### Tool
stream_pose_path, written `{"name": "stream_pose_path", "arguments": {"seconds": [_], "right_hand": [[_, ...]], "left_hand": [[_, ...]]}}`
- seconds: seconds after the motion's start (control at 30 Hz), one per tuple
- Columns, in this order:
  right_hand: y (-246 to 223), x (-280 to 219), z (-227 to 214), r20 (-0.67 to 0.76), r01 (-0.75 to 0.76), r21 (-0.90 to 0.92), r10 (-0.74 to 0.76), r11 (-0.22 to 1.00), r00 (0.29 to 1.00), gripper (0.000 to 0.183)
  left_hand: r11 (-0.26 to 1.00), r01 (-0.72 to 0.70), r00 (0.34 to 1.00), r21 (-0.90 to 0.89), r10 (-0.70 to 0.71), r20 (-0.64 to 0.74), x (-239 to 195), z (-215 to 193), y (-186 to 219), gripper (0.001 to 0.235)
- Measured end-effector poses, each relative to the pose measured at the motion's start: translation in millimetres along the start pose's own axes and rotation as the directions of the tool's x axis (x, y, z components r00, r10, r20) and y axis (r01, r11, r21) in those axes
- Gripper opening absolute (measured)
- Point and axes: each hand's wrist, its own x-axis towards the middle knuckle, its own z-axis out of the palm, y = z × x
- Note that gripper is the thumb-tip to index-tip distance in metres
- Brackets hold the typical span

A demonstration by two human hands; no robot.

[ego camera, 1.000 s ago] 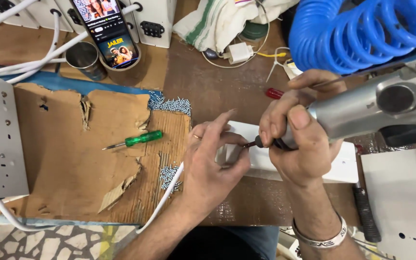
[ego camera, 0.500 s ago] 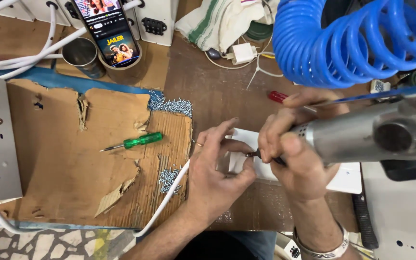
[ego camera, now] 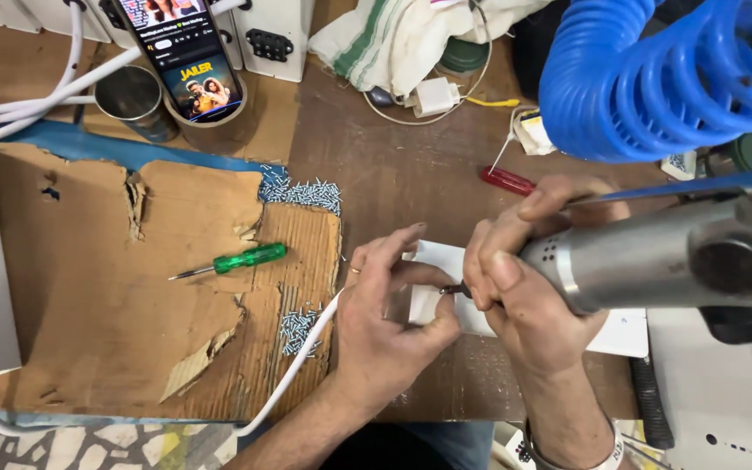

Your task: The person assembles a white metal electrical enclosure at a workbench. They position screws, drive them with a pneumatic screwdriver, tap parts with a hammer, route a white cable through the box, and flip and reposition the enclosure to work on other sides.

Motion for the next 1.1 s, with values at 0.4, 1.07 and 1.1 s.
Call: {"name": "stream_pose_path", "arguments": {"seconds": [0.4,1.07,1.1], "right_hand": [[-1.4,-2.3,-3.3,0.027,-0.023,0.031,0.022,0.999,0.999,0.038],[-0.3,-4.1,0.5,0.001,-0.013,0.033,0.013,0.999,1.0,0.04],[0.0,-5.3,0.4,-0.001,-0.014,0.033,0.014,0.999,1.0,0.04]], "left_hand": [[0.999,0.012,0.999,-0.04,-0.01,0.047,1.7,-4.4,-3.0,0.079],[0.999,-0.028,0.998,-0.038,0.03,0.055,0.1,-4.3,-4.8,0.074],[0.999,-0.027,0.998,-0.037,0.029,0.057,-0.3,-4.6,-5.0,0.074]]}}
